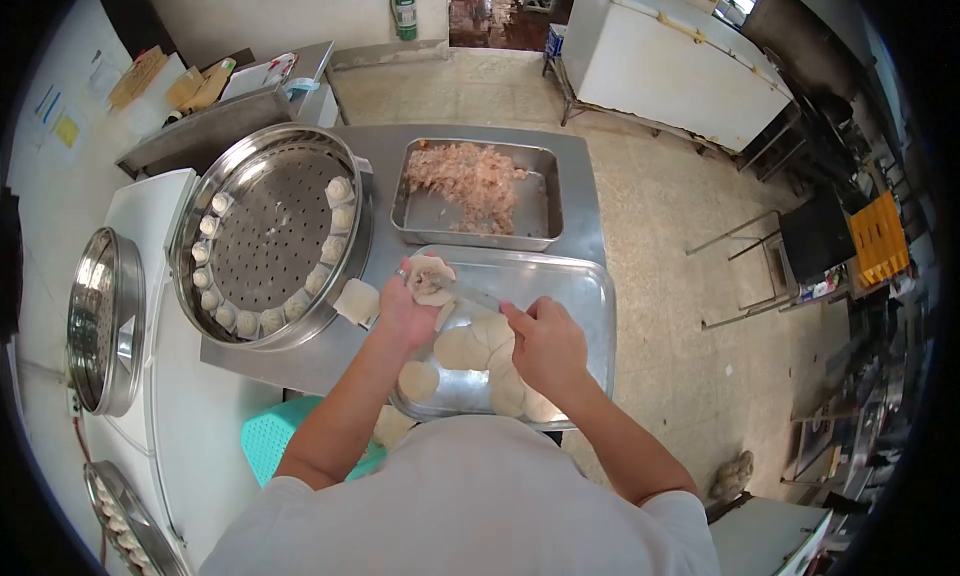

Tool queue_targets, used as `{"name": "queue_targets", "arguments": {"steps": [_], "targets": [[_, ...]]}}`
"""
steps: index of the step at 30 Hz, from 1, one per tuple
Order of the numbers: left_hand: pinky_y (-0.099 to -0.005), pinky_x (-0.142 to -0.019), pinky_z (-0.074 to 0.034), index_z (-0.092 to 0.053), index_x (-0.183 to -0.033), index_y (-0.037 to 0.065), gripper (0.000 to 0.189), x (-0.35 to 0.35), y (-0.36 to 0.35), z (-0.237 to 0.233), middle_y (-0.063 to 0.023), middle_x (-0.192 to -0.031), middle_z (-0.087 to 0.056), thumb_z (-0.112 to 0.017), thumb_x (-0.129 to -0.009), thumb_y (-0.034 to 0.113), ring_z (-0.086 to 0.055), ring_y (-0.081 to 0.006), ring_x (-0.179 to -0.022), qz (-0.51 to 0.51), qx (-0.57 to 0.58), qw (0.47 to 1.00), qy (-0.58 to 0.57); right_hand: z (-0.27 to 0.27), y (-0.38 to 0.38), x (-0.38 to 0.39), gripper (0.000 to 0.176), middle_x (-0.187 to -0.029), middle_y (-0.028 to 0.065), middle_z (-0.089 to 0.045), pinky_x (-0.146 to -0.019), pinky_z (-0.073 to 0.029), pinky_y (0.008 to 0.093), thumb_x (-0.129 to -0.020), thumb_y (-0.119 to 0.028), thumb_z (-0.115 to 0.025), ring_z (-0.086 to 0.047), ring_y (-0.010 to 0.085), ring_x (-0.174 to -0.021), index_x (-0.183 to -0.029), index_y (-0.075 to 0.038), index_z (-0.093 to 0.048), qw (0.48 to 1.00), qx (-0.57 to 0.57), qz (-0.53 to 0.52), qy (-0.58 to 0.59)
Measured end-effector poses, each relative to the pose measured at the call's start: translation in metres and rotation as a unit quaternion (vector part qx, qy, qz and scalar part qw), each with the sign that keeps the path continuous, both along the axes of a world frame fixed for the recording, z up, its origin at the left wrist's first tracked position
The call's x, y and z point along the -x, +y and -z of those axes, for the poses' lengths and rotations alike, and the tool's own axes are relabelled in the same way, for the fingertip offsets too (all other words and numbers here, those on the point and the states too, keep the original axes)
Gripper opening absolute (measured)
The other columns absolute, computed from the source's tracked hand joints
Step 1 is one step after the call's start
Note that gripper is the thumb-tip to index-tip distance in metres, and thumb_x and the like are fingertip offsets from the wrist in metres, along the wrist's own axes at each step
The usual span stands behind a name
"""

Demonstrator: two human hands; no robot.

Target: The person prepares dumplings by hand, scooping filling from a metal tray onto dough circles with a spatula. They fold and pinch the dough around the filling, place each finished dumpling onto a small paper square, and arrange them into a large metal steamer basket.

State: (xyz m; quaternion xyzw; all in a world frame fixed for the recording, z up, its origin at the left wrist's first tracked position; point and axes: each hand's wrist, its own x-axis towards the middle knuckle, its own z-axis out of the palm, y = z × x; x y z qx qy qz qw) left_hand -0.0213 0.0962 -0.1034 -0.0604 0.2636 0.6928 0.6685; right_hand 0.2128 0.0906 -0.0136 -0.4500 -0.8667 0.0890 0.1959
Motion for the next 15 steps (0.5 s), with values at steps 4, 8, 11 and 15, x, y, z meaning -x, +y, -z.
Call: {"name": "queue_targets", "arguments": {"steps": [4, 8, 11, 15], "targets": [[-0.0502, -0.101, -0.050, -0.054, -0.128, 0.004, 0.045, 0.002, 0.000, 0.003, -0.0124, -0.121, -0.061, -0.030, -0.113, 0.038, -0.060, -0.0313, -0.114, 0.031, 0.062, 0.998, 0.013, -0.006, 0.016, 0.007, 0.037, -0.081, 0.0027, -0.056, -0.060, -0.052, 0.0357, -0.078, -0.004, -0.071, -0.061, 0.0216, -0.077, -0.110, -0.022, -0.078, 0.992, -0.097, -0.078, 0.005], [-0.0517, -0.104, -0.048, -0.054, -0.129, 0.001, 0.049, 0.000, -0.006, -0.006, -0.0142, -0.121, -0.061, -0.026, -0.113, 0.038, -0.060, -0.0324, -0.113, 0.062, 0.083, 0.993, 0.048, -0.005, 0.031, -0.001, 0.037, -0.081, 0.0011, -0.056, -0.061, -0.052, 0.0350, -0.074, -0.005, -0.072, -0.061, 0.0205, -0.077, -0.106, -0.022, -0.079, 0.990, -0.098, -0.101, -0.019], [-0.0533, -0.105, -0.047, -0.054, -0.129, 0.001, 0.048, 0.004, -0.012, -0.001, -0.0147, -0.123, -0.060, -0.026, -0.114, 0.037, -0.059, -0.0326, -0.114, 0.077, 0.085, 0.992, 0.045, -0.009, 0.029, 0.004, 0.035, -0.081, 0.0009, -0.056, -0.061, -0.053, 0.0354, -0.076, -0.005, -0.072, -0.061, 0.0202, -0.078, -0.106, -0.022, -0.079, 0.987, -0.101, -0.126, -0.025], [-0.0524, -0.100, -0.052, -0.054, -0.132, 0.002, 0.037, 0.016, -0.015, 0.002, -0.0150, -0.126, -0.060, -0.035, -0.113, 0.028, -0.060, -0.0307, -0.116, 0.079, 0.045, 0.995, 0.050, 0.002, 0.041, -0.003, 0.033, -0.081, 0.0031, -0.059, -0.063, -0.053, 0.0374, -0.080, -0.005, -0.070, -0.063, 0.0233, -0.077, -0.107, -0.021, -0.079, 0.991, -0.046, -0.125, -0.001]]}}
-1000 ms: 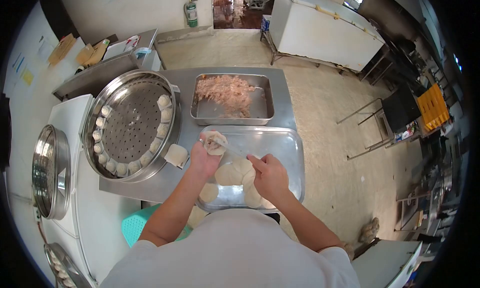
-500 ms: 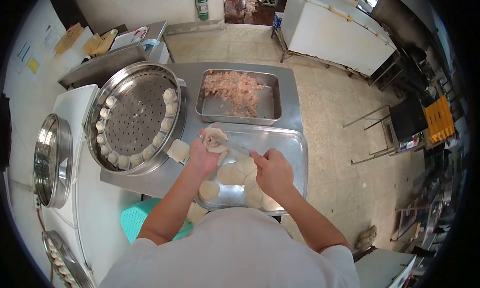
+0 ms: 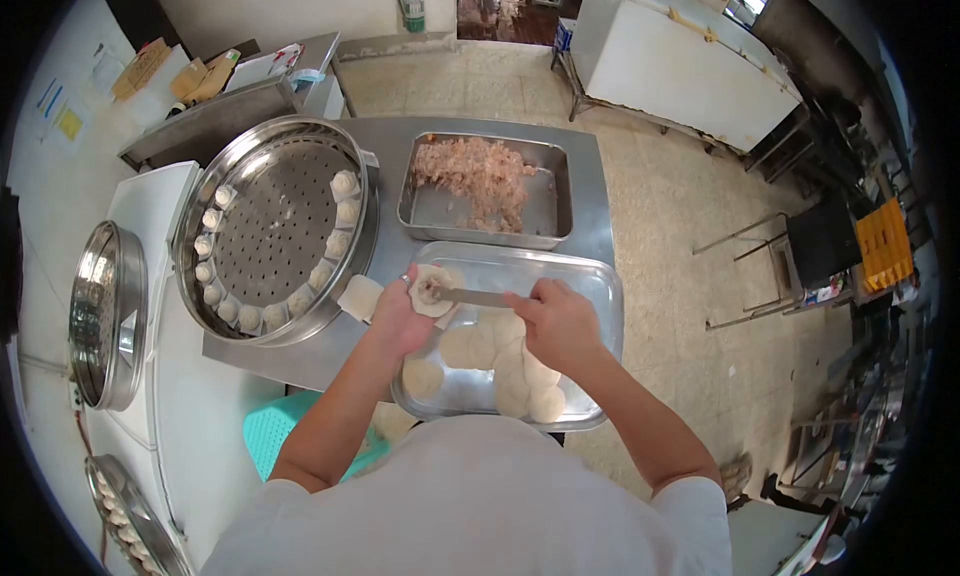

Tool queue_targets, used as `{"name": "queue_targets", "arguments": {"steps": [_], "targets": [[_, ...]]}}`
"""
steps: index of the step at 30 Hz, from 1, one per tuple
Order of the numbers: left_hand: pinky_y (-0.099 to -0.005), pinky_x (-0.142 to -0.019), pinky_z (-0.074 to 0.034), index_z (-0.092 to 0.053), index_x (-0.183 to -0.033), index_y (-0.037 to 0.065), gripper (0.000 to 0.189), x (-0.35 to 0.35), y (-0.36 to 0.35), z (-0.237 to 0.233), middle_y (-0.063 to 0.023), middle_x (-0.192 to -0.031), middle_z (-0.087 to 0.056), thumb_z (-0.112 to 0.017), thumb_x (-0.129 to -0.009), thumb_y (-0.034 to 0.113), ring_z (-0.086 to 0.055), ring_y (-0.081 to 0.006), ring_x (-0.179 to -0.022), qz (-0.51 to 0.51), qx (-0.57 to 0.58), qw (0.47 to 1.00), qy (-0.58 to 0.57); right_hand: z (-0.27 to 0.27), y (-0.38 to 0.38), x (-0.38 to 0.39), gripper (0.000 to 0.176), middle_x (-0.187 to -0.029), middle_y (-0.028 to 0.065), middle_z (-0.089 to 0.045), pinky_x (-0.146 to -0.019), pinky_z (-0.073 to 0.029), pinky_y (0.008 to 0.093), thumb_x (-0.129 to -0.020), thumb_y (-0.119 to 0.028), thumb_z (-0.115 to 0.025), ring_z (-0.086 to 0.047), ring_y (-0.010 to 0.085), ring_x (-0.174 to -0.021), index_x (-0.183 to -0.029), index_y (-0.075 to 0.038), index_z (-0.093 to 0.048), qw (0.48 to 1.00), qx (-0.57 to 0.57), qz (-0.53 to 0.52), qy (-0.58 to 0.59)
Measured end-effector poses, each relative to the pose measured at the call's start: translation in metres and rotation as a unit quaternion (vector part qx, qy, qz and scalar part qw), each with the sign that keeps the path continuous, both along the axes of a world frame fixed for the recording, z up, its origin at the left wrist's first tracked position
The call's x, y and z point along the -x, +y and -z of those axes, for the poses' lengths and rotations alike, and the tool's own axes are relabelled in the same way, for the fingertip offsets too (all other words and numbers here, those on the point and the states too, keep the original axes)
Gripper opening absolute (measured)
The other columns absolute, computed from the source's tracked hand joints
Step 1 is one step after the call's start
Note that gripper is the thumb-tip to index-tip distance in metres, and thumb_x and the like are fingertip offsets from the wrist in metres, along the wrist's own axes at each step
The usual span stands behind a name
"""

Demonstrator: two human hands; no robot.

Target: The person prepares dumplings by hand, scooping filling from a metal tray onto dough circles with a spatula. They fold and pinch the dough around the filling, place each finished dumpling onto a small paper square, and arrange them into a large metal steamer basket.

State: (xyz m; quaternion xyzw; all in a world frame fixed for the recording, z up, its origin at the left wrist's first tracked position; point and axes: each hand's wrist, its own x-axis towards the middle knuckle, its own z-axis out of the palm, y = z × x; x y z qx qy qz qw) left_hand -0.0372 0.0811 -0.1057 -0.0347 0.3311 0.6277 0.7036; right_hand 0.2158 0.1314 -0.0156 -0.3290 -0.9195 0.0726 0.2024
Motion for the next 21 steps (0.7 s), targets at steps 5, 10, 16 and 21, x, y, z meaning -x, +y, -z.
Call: {"name": "queue_targets", "arguments": {"steps": [5, 10, 16, 21], "targets": [[-0.0501, -0.098, -0.056, -0.052, -0.132, -0.002, 0.030, 0.011, -0.013, -0.002, -0.0185, -0.127, -0.059, -0.045, -0.108, 0.014, -0.064, -0.0321, -0.115, -0.023, 0.028, 0.995, 0.092, -0.020, 0.054, 0.006, 0.024, -0.083, 0.0138, -0.067, -0.066, -0.055, 0.0464, -0.086, -0.006, -0.063, -0.069, 0.0341, -0.077, -0.102, -0.016, -0.078, 0.991, 0.034, 0.117, -0.052], [-0.0491, -0.100, -0.057, -0.050, -0.133, -0.004, 0.031, 0.008, -0.020, 0.010, -0.0195, -0.127, -0.059, -0.048, -0.106, 0.012, -0.064, -0.0345, -0.115, -0.024, 0.060, 0.994, 0.085, -0.018, 0.124, 0.054, 0.021, -0.097, 0.0174, -0.074, -0.077, -0.059, 0.0483, -0.085, -0.007, -0.060, -0.073, 0.0364, -0.092, -0.096, -0.012, -0.077, 0.952, 0.118, 0.165, -0.231], [-0.0457, -0.103, -0.055, -0.049, -0.133, -0.007, 0.033, 0.004, -0.028, 0.013, -0.0205, -0.127, -0.061, -0.048, -0.106, 0.012, -0.064, -0.0339, -0.116, -0.028, 0.077, 0.996, 0.037, 0.034, 0.177, 0.091, 0.019, -0.102, 0.0167, -0.075, -0.082, -0.059, 0.0478, -0.084, -0.013, -0.062, -0.073, 0.0361, -0.098, -0.094, -0.010, -0.078, 0.942, 0.149, 0.085, -0.288], [-0.0445, -0.104, -0.054, -0.050, -0.132, -0.009, 0.035, 0.006, -0.032, 0.024, -0.0220, -0.124, -0.064, -0.046, -0.106, 0.013, -0.065, -0.0335, -0.116, -0.033, 0.060, 0.996, 0.065, 0.030, 0.184, 0.087, 0.017, -0.094, 0.0143, -0.074, -0.078, -0.059, 0.0475, -0.080, -0.013, -0.065, -0.072, 0.0355, -0.091, -0.091, -0.014, -0.077, 0.950, 0.151, 0.029, -0.271]]}}
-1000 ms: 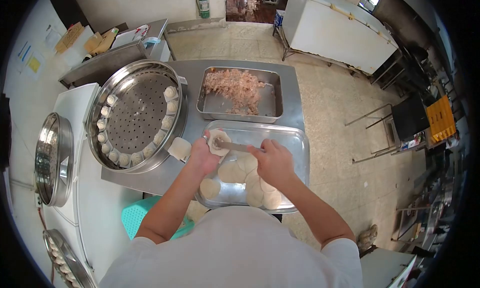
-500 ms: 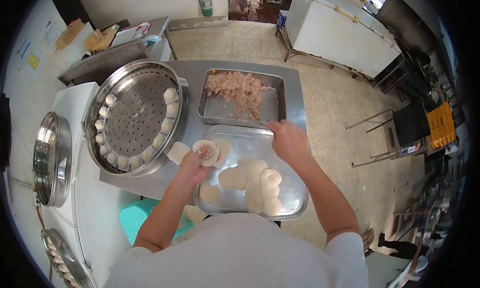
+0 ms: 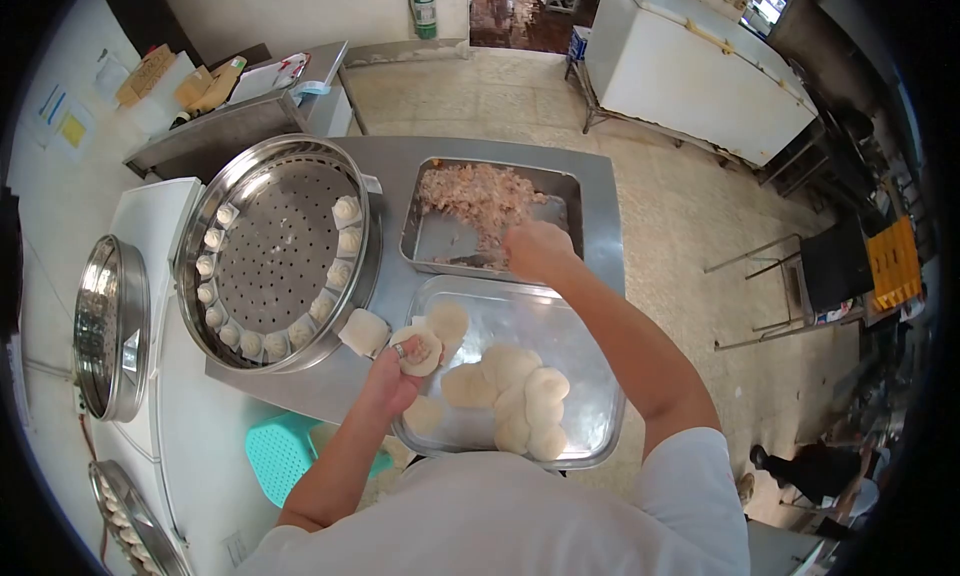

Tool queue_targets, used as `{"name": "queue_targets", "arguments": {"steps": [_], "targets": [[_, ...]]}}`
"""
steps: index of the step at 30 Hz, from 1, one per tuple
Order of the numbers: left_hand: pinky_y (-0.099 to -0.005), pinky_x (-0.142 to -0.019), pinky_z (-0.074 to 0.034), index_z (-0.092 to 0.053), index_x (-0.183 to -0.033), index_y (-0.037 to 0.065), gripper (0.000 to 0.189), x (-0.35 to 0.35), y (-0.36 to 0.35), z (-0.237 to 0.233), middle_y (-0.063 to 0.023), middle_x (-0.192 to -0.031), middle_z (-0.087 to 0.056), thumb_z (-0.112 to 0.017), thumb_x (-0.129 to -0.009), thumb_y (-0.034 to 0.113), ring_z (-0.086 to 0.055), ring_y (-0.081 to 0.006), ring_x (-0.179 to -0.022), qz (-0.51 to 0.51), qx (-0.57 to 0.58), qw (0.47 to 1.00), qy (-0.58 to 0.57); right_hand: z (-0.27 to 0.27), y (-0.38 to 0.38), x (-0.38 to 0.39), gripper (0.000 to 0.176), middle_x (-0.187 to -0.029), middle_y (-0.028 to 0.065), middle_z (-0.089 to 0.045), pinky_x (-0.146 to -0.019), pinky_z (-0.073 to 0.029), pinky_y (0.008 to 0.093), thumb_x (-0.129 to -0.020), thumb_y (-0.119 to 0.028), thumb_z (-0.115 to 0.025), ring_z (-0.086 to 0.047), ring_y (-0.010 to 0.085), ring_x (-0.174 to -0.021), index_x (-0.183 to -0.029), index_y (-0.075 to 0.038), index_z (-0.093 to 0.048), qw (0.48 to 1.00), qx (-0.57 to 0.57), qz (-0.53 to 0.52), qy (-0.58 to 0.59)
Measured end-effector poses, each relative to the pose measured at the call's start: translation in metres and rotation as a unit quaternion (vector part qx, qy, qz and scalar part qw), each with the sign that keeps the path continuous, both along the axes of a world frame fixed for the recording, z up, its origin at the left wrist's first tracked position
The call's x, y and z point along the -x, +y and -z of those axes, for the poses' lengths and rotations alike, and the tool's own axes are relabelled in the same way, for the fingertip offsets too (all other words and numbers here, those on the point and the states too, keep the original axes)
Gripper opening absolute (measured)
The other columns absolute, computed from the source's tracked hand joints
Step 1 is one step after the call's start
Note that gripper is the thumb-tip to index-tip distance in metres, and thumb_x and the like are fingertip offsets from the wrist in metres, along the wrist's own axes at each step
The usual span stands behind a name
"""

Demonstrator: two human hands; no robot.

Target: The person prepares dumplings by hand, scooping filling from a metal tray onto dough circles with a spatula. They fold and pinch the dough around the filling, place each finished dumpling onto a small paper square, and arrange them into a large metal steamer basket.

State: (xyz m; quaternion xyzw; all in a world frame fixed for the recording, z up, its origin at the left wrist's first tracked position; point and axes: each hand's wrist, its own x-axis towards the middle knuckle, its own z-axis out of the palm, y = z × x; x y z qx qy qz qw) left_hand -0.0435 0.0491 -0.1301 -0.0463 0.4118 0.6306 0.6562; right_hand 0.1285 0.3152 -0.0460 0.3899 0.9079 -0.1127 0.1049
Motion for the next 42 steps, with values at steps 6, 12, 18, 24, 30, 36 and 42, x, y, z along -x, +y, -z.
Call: {"name": "queue_targets", "arguments": {"steps": [6, 12, 18, 24, 30, 36, 42], "targets": [[-0.0441, -0.105, -0.054, -0.048, -0.132, -0.008, 0.036, 0.001, 0.004, 0.000, -0.0213, -0.127, -0.061, -0.054, -0.103, 0.013, -0.065, -0.0348, -0.116, -0.001, -0.002, 0.999, -0.040, 0.011, -0.002, -0.006, 0.016, -0.093, 0.0149, -0.074, -0.079, -0.058, 0.0484, -0.078, -0.013, -0.065, -0.072, 0.0362, -0.091, -0.089, -0.013, -0.077, 1.000, -0.016, -0.022, -0.002], [-0.0464, -0.103, -0.054, -0.050, -0.131, -0.009, 0.036, -0.001, 0.008, 0.000, -0.0224, -0.125, -0.064, -0.049, -0.105, 0.017, -0.065, -0.0362, -0.117, -0.016, -0.003, 0.999, -0.041, 0.029, 0.019, -0.019, 0.017, -0.089, 0.0168, -0.074, -0.077, -0.056, 0.0474, -0.078, -0.012, -0.063, -0.072, 0.0349, -0.086, -0.089, -0.005, -0.075, 0.986, 0.075, -0.031, 0.142], [-0.0476, -0.106, -0.053, -0.048, -0.128, -0.005, 0.032, 0.005, 0.020, -0.001, -0.0227, -0.125, -0.060, -0.048, -0.107, 0.019, -0.063, -0.0369, -0.118, -0.010, -0.068, 0.995, -0.068, 0.029, 0.012, -0.030, 0.018, -0.073, 0.0119, -0.068, -0.069, -0.051, 0.0382, -0.086, -0.006, -0.065, -0.065, 0.0232, -0.073, -0.099, -0.004, -0.077, 0.931, 0.243, 0.084, 0.257], [-0.0494, -0.106, -0.052, -0.050, -0.125, -0.004, 0.041, 0.007, 0.053, -0.005, -0.0218, -0.123, -0.061, -0.044, -0.110, 0.033, -0.063, -0.0375, -0.116, -0.072, -0.056, 0.990, -0.112, 0.007, -0.062, -0.046, 0.037, -0.077, 0.0074, -0.064, -0.066, -0.050, 0.0318, -0.091, 0.002, -0.062, -0.058, 0.0142, -0.072, -0.125, -0.011, -0.073, 0.895, 0.243, 0.142, 0.345], [-0.0515, -0.106, -0.050, -0.053, -0.122, -0.003, 0.051, 0.005, 0.073, -0.021, -0.0205, -0.120, -0.062, -0.039, -0.110, 0.045, -0.062, -0.0386, -0.114, -0.107, -0.131, 0.975, -0.142, 0.034, -0.155, -0.042, 0.054, -0.085, 0.0105, -0.056, -0.069, -0.051, 0.0383, -0.084, 0.006, -0.061, -0.058, 0.0281, -0.077, -0.131, -0.018, -0.070, 0.936, -0.011, 0.016, 0.352], [-0.0514, -0.106, -0.051, -0.052, -0.123, -0.003, 0.039, 0.015, 0.079, -0.011, -0.0200, -0.117, -0.062, -0.046, -0.109, 0.033, -0.063, -0.0385, -0.111, -0.141, -0.083, 0.977, -0.135, 0.012, -0.172, -0.059, 0.047, -0.087, 0.0123, -0.057, -0.069, -0.052, 0.0420, -0.086, 0.004, -0.062, -0.061, 0.0322, -0.079, -0.127, -0.019, -0.072, 0.942, -0.015, 0.083, 0.325], [-0.0462, -0.105, -0.055, -0.048, -0.127, -0.005, 0.029, 0.014, 0.070, -0.005, -0.0193, -0.119, -0.061, -0.055, -0.105, 0.013, -0.063, -0.0373, -0.115, -0.121, -0.037, 0.989, -0.074, -0.002, -0.127, -0.062, 0.038, -0.087, 0.0163, -0.066, -0.068, -0.053, 0.0443, -0.088, 0.000, -0.062, -0.067, 0.0350, -0.079, -0.120, -0.016, -0.075, 0.926, -0.029, 0.142, 0.350]]}}
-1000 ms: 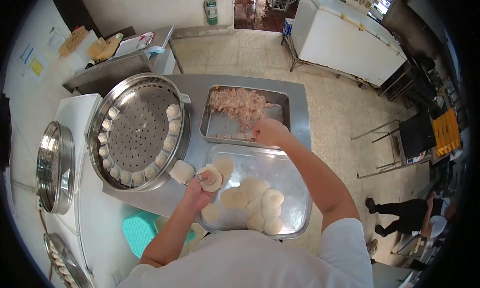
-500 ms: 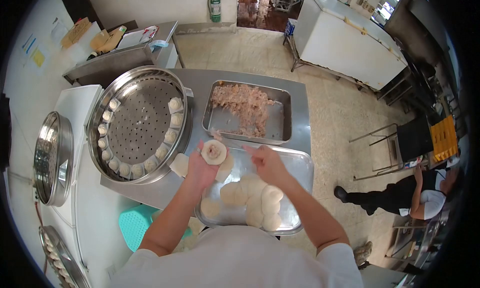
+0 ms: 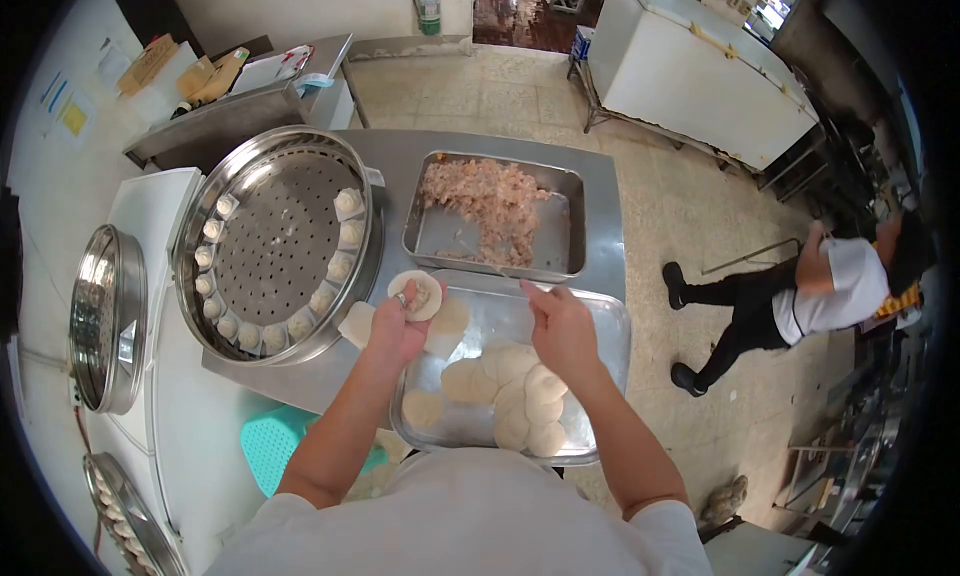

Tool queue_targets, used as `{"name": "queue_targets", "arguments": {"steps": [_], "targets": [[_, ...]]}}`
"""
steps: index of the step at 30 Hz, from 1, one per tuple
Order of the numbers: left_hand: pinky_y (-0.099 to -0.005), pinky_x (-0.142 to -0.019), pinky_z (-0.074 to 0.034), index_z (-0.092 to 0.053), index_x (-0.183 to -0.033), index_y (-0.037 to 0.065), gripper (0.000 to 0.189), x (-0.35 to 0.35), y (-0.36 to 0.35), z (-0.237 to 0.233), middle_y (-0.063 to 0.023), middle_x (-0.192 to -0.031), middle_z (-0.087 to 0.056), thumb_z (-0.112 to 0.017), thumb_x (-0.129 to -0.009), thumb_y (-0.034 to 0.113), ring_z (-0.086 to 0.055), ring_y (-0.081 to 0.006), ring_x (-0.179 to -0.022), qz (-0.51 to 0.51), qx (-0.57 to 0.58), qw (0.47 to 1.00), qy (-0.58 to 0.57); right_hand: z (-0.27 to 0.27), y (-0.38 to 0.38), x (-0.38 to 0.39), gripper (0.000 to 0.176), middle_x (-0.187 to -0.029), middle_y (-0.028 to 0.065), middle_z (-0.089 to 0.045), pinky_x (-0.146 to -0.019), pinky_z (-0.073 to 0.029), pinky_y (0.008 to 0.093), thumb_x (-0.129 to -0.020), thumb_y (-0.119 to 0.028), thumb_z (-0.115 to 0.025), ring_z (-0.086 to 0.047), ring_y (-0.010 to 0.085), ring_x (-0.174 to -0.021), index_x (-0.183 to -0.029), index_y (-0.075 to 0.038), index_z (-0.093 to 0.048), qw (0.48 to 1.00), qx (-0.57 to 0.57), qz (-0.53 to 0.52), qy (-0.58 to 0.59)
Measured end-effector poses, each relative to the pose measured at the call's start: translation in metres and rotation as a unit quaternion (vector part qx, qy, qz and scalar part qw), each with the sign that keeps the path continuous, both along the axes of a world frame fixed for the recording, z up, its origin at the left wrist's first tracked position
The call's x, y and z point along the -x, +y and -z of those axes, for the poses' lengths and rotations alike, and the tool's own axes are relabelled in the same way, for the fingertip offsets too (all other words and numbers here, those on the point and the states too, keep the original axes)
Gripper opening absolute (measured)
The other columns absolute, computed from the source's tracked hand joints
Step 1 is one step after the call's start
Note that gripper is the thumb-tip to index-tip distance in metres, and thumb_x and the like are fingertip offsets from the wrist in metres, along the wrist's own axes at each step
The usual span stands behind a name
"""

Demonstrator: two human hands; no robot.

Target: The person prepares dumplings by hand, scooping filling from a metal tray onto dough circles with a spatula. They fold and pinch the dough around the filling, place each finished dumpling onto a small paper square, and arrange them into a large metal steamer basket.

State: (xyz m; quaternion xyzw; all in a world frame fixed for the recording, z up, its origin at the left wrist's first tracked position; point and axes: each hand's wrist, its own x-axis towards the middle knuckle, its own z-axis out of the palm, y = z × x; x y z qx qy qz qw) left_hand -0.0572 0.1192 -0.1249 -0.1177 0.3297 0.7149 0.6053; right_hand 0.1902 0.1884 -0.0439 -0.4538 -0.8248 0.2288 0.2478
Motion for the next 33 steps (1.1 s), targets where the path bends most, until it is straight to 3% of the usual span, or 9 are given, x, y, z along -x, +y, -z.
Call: {"name": "queue_targets", "arguments": {"steps": [3, 5, 8, 11, 17, 20, 23, 29, 33], "targets": [[-0.0447, -0.105, -0.055, -0.051, -0.126, -0.006, 0.027, -0.003, -0.008, -0.013, -0.0196, -0.121, -0.061, -0.053, -0.104, 0.010, -0.064, -0.0360, -0.115, 0.007, 0.025, 1.000, 0.004, -0.008, 0.049, 0.017, 0.034, -0.091, 0.0156, -0.070, -0.072, -0.055, 0.0450, -0.089, -0.004, -0.061, -0.069, 0.0347, -0.085, -0.118, -0.015, -0.076, 0.990, -0.023, -0.024, -0.138], [-0.0441, -0.105, -0.055, -0.052, -0.125, -0.007, 0.026, -0.001, -0.016, -0.011, -0.0199, -0.122, -0.062, -0.054, -0.103, 0.007, -0.065, -0.0347, -0.113, 0.036, -0.001, 0.996, 0.082, -0.011, 0.090, 0.042, 0.034, -0.096, 0.0154, -0.072, -0.076, -0.056, 0.0471, -0.088, -0.008, -0.062, -0.070, 0.0351, -0.091, -0.117, -0.017, -0.077, 0.964, 0.010, -0.048, -0.260], [-0.0429, -0.105, -0.055, -0.054, -0.125, -0.008, 0.027, 0.001, -0.027, -0.005, -0.0203, -0.123, -0.063, -0.055, -0.102, 0.005, -0.066, -0.0324, -0.112, 0.057, -0.009, 0.986, 0.155, 0.005, 0.126, 0.063, 0.028, -0.099, 0.0157, -0.075, -0.080, -0.059, 0.0460, -0.084, -0.012, -0.063, -0.072, 0.0347, -0.095, -0.108, -0.016, -0.078, 0.935, 0.018, -0.112, -0.337], [-0.0407, -0.105, -0.054, -0.056, -0.125, -0.007, 0.028, 0.005, -0.032, 0.001, -0.0200, -0.121, -0.065, -0.058, -0.101, 0.006, -0.067, -0.0304, -0.111, 0.075, 0.007, 0.980, 0.182, 0.039, 0.140, 0.079, 0.026, -0.101, 0.0138, -0.076, -0.083, -0.059, 0.0450, -0.086, -0.012, -0.063, -0.073, 0.0337, -0.097, -0.106, -0.014, -0.078, 0.933, 0.018, -0.136, -0.333], [-0.0402, -0.103, -0.054, -0.059, -0.123, -0.005, 0.031, 0.005, -0.026, 0.002, -0.0204, -0.118, -0.069, -0.063, -0.097, 0.010, -0.068, -0.0298, -0.109, 0.077, 0.006, 0.987, 0.138, 0.007, 0.148, 0.087, 0.023, -0.102, 0.0122, -0.076, -0.086, -0.059, 0.0431, -0.087, -0.013, -0.063, -0.073, 0.0331, -0.100, -0.103, -0.016, -0.079, 0.914, 0.092, -0.142, -0.368], [-0.0409, -0.103, -0.054, -0.060, -0.123, -0.005, 0.034, 0.007, -0.024, 0.008, -0.0211, -0.118, -0.069, -0.064, -0.095, 0.013, -0.068, -0.0302, -0.109, 0.083, -0.010, 0.991, 0.107, 0.049, 0.157, 0.082, 0.029, -0.091, 0.0137, -0.074, -0.082, -0.058, 0.0469, -0.083, -0.016, -0.066, -0.072, 0.0346, -0.094, -0.107, -0.023, -0.079, 0.925, 0.053, -0.163, -0.338], [-0.0411, -0.104, -0.053, -0.060, -0.124, -0.005, 0.035, 0.009, -0.020, 0.010, -0.0214, -0.119, -0.069, -0.064, -0.095, 0.015, -0.068, -0.0304, -0.110, 0.081, -0.019, 0.992, 0.092, 0.037, 0.153, 0.083, 0.028, -0.088, 0.0141, -0.074, -0.079, -0.058, 0.0474, -0.083, -0.015, -0.065, -0.072, 0.0352, -0.090, -0.105, -0.021, -0.080, 0.934, 0.051, -0.205, -0.288], [-0.0430, -0.109, -0.049, -0.057, -0.128, -0.006, 0.039, 0.014, -0.022, 0.021, -0.0215, -0.126, -0.066, -0.058, -0.099, 0.019, -0.064, -0.0334, -0.120, 0.087, -0.027, 0.993, 0.078, 0.044, 0.150, 0.082, 0.028, -0.094, 0.0136, -0.075, -0.078, -0.058, 0.0478, -0.083, -0.013, -0.063, -0.072, 0.0346, -0.089, -0.105, -0.018, -0.081, 0.950, 0.040, -0.228, -0.211], [-0.0433, -0.110, -0.049, -0.057, -0.128, -0.007, 0.038, 0.014, -0.024, 0.018, -0.0227, -0.126, -0.065, -0.056, -0.100, 0.019, -0.063, -0.0342, -0.120, 0.076, -0.008, 0.994, 0.075, 0.043, 0.147, 0.078, 0.030, -0.095, 0.0147, -0.075, -0.082, -0.057, 0.0474, -0.084, -0.013, -0.061, -0.071, 0.0349, -0.091, -0.107, -0.018, -0.080, 0.959, 0.113, -0.200, -0.167]]}}
